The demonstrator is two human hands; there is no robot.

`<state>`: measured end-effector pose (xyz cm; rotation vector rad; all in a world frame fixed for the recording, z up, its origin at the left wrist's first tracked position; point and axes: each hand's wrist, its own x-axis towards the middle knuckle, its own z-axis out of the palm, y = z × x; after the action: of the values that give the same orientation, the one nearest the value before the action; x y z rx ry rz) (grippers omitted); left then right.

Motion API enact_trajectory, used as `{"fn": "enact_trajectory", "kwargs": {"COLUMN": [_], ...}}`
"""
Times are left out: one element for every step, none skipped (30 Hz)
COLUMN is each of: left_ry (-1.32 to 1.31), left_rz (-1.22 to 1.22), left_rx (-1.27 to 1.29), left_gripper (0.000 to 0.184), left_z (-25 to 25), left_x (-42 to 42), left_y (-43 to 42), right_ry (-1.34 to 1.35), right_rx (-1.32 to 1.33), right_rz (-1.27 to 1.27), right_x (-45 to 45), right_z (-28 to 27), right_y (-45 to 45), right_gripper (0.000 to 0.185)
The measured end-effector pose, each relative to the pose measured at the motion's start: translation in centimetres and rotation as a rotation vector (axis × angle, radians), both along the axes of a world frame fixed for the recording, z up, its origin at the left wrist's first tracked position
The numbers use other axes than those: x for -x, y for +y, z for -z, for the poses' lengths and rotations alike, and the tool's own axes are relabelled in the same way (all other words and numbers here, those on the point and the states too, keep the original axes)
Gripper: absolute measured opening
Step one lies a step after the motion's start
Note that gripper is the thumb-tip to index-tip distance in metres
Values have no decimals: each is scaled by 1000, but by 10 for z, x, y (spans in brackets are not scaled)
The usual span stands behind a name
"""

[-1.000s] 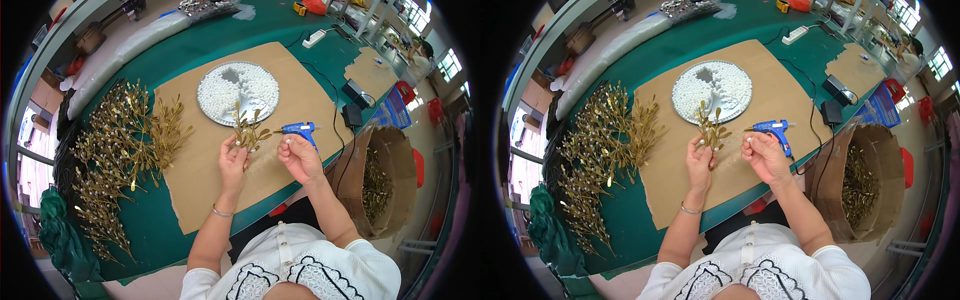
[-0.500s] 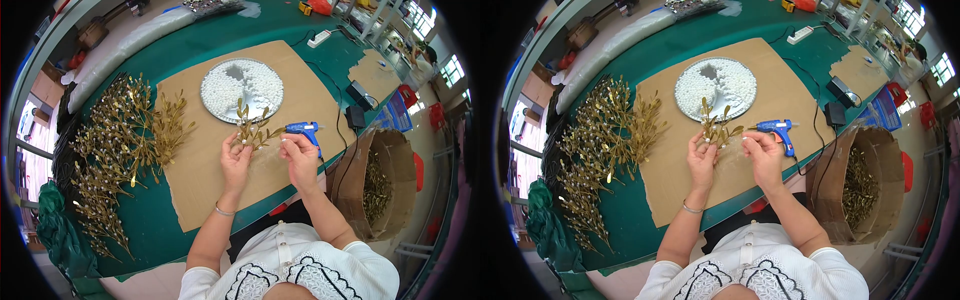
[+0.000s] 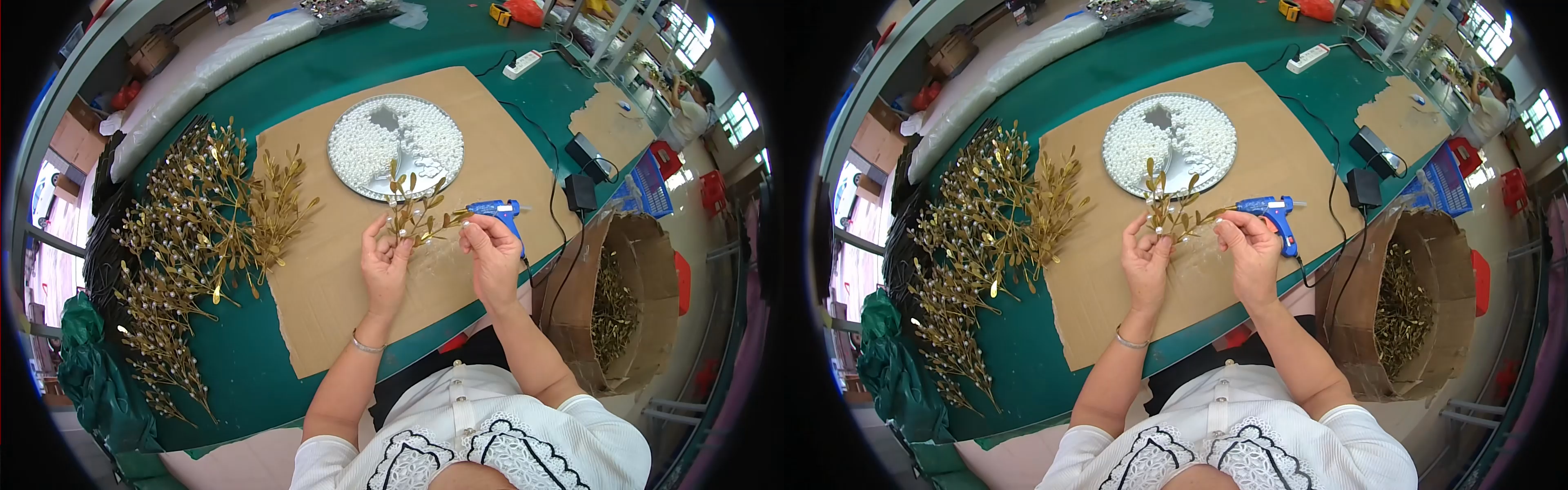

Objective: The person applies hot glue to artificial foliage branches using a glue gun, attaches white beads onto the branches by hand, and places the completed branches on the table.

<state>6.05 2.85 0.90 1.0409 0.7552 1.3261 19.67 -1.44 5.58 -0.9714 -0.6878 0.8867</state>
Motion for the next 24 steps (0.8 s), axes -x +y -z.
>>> {"fn": "enact_trajectory", "kwargs": {"left_ry": [4, 4, 1, -2, -2, -1, 1, 1, 0, -1, -1, 9, 18, 17, 21, 25, 24, 25, 26, 26, 40, 55, 55, 52], "left_rz": [1, 0, 0, 0, -1, -4, -6, -7, -12, -18, -18, -34, -50, -51, -52, -52, -52, -48, -45, -45, -53, -61, -62, -59], "left_rx": [-8, -7, -12, -16, -16, -19, -23, -22, -24, -26, -25, -45, -65, -63, -62, -61, -60, -70, -80, -80, -90, -100, -100, -103], "left_gripper": [46, 46, 46, 45, 45, 46, 46, 46, 46, 47, 47, 47, 47, 47, 47, 48, 48, 48, 49, 49, 49, 49, 49, 50], "left_z": [1, 2, 2, 2, 2, 2, 2, 2, 2, 3, 4, 5, 6, 5, 3, 2, 3, 5, 5, 4, 3, 2, 3, 5], "left_x": [0, 0, 0, -1, -1, -1, -1, -1, -1, -1, -1, -1, -2, -2, -2, -2, -2, -1, -1, -1, -1, -1, -1, 0], "left_y": [0, 0, 0, 0, 0, 0, 0, 0, 0, 0, 0, 1, 1, 1, 1, 1, 1, 1, 1, 1, 0, 0, 0, 0], "right_ry": [0, 6, 12, 12, 12, 13, 13, 1, -11, -11, -39, -68, -68, -79, -90, -90, -81, -71, -71, -51, -32, -31, -13, 5], "right_rx": [1, -1, -4, -3, -5, -6, -6, 0, 6, 7, 20, 34, 35, 50, 65, 66, 65, 64, 65, 52, 40, 41, 38, 35], "right_rz": [-1, -6, -12, -13, -16, -19, -20, -15, -9, -10, 2, 14, 14, 7, -1, -2, -20, -37, -38, -38, -39, -40, -38, -36], "right_x": [0, 0, 0, 0, 0, 0, -1, -1, -1, -1, -2, -3, -4, -6, -8, -10, -12, -13, -13, -13, -12, -12, -12, -11], "right_z": [0, -1, -1, -1, 0, 0, 0, 0, 0, 0, -1, -1, -1, -1, -1, 0, 1, 2, 2, 2, 2, 2, 2, 2], "right_y": [0, 0, 0, 0, 0, 0, 0, 0, 0, 0, 0, -1, -1, -2, -2, -3, -3, -3, -3, -3, -3, -3, -4, -4], "right_gripper": [11, 11, 10, 10, 10, 10, 10, 10, 9, 9, 9, 8, 8, 8, 8, 8, 7, 7, 7, 8, 9, 9, 9, 9]}}
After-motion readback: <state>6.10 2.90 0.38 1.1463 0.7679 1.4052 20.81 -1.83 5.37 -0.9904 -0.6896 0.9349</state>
